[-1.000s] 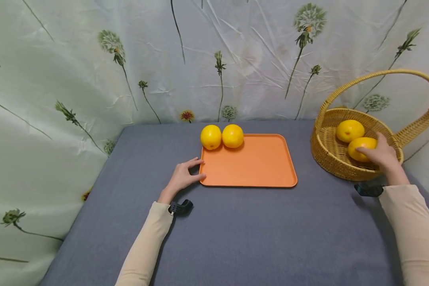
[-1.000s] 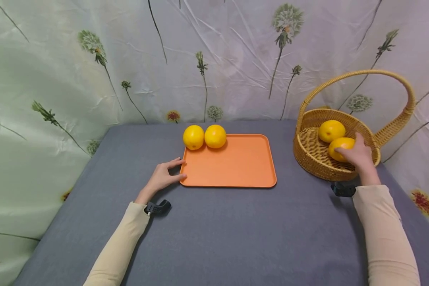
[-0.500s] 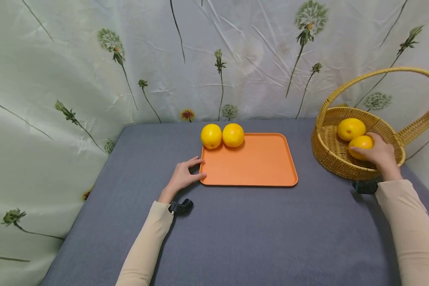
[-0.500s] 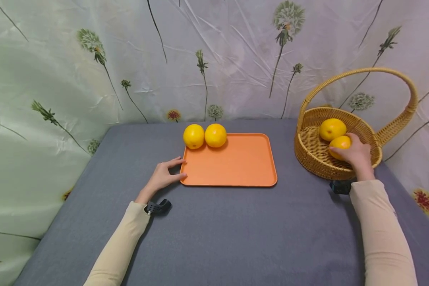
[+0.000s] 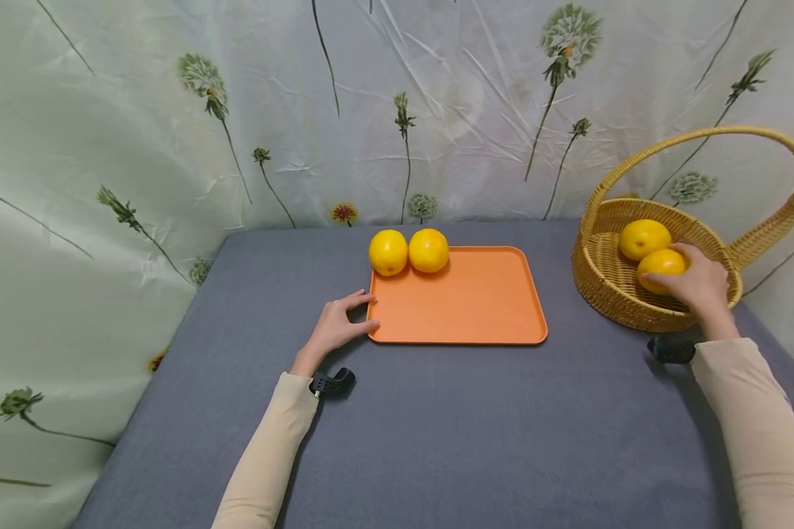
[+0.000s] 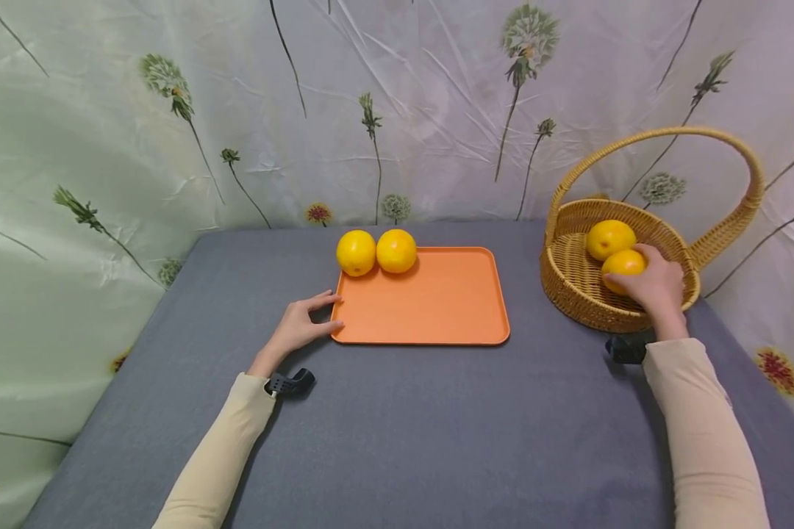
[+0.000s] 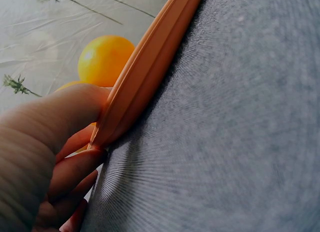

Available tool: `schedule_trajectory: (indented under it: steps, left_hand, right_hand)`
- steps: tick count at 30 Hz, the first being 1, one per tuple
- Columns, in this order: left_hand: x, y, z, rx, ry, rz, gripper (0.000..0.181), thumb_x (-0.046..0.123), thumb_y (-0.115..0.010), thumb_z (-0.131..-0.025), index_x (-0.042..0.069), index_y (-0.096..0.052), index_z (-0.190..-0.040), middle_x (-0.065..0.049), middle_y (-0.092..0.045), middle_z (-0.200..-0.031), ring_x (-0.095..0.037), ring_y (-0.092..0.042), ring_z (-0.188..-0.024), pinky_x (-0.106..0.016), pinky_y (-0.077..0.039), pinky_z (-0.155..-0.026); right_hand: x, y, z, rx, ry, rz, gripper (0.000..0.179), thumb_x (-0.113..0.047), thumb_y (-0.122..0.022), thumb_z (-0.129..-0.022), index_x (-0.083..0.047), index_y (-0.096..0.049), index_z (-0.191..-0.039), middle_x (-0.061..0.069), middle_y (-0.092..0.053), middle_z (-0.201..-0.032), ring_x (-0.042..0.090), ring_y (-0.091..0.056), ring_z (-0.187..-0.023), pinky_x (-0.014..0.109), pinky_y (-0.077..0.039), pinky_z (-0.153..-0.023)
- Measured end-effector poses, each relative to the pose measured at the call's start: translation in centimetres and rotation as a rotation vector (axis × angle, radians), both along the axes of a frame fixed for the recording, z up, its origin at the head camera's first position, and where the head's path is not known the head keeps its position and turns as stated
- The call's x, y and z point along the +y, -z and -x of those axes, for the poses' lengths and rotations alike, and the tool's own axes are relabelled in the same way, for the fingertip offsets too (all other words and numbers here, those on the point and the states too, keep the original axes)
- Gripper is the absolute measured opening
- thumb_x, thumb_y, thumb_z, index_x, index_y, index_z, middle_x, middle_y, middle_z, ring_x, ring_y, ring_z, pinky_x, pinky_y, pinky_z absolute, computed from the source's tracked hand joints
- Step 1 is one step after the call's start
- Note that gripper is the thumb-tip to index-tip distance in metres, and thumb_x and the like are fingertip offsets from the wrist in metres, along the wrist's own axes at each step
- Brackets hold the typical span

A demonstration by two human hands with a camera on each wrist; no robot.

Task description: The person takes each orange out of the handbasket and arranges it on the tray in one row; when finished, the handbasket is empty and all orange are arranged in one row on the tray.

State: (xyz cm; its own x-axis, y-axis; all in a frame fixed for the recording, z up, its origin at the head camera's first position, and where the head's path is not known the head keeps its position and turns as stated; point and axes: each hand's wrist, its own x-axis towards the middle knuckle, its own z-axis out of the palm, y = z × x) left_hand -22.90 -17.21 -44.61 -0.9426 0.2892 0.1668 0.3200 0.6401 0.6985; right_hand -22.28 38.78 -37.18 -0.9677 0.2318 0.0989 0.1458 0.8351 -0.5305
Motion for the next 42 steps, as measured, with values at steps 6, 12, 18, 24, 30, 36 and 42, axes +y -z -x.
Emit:
schedule_trajectory:
  steps: [6,12,18,24,30,36,42]
  left_hand:
    - [0.0,0.1,-0.1,-0.017,0.008,0.006,0.054,0.031,-0.076,-0.077,0.013,-0.061,-0.126,-0.015,-0.05,-0.14,-0.031,-0.045,-0.133,-0.049,-0.036,-0.109]
    - [-0.1,0.1,0.0,-0.022,0.004,-0.009,0.054,0.031,-0.076,-0.077,0.013,-0.062,-0.125,-0.015,-0.05,-0.14,-0.03,-0.045,-0.133,-0.048,-0.036,-0.11]
    - [0.0,0.0,0.1,-0.032,0.006,0.007,0.055,0.032,-0.076,-0.077,0.014,-0.061,-0.126,-0.014,-0.05,-0.141,-0.029,-0.045,-0.133,-0.048,-0.036,-0.11]
    - [-0.1,0.0,0.1,-0.029,0.006,-0.009,0.054,0.031,-0.076,-0.077,0.012,-0.062,-0.125,-0.015,-0.05,-0.14,-0.03,-0.045,-0.133,-0.048,-0.036,-0.11]
    - [-0.1,0.0,0.1,-0.036,0.007,-0.006,0.054,0.032,-0.076,-0.077,0.013,-0.061,-0.126,-0.015,-0.049,-0.141,-0.029,-0.045,-0.134,-0.048,-0.035,-0.11]
    - [-0.2,0.0,0.1,-0.037,-0.001,-0.01,0.054,0.032,-0.076,-0.077,0.013,-0.061,-0.126,-0.014,-0.049,-0.141,-0.029,-0.045,-0.134,-0.048,-0.035,-0.111]
    - [-0.3,0.1,0.1,-0.041,-0.004,-0.011,0.054,0.032,-0.076,-0.077,0.013,-0.061,-0.126,-0.014,-0.049,-0.141,-0.029,-0.045,-0.134,-0.048,-0.035,-0.111]
  right_hand:
    - [-0.2,0.3,-0.4,0.034,0.006,0.019,0.077,-0.037,-0.061,-0.085,0.004,-0.03,-0.143,0.039,-0.036,-0.133,0.061,-0.026,-0.116,0.065,-0.021,-0.09]
    - [-0.4,0.3,-0.5,0.102,0.024,0.015,0.073,-0.032,-0.063,-0.084,0.004,-0.035,-0.14,0.037,-0.04,-0.128,0.058,-0.031,-0.113,0.063,-0.022,-0.088]
    - [-0.7,0.1,-0.7,0.133,0.077,0.043,0.071,-0.032,-0.063,-0.084,0.002,-0.035,-0.141,0.036,-0.041,-0.131,0.055,-0.031,-0.116,0.062,-0.02,-0.093]
    - [-0.7,-0.2,-0.7,0.163,0.087,0.036,0.07,-0.034,-0.062,-0.084,0.0,-0.036,-0.141,0.035,-0.041,-0.134,0.052,-0.034,-0.117,0.06,-0.021,-0.096]
    - [-0.7,-0.4,-0.9,0.165,0.102,0.027,0.071,-0.036,-0.062,-0.083,-0.003,-0.038,-0.141,0.034,-0.043,-0.133,0.051,-0.035,-0.116,0.059,-0.023,-0.094]
    - [-1.0,-0.6,-1.2,0.206,0.1,0.031,0.069,-0.034,-0.064,-0.082,-0.004,-0.04,-0.139,0.033,-0.045,-0.13,0.051,-0.035,-0.116,0.06,-0.022,-0.093]
    - [-1.4,-0.7,-1.4,0.254,0.079,0.034,0.067,-0.031,-0.065,-0.081,-0.001,-0.042,-0.137,0.033,-0.046,-0.128,0.052,-0.036,-0.115,0.061,-0.019,-0.096]
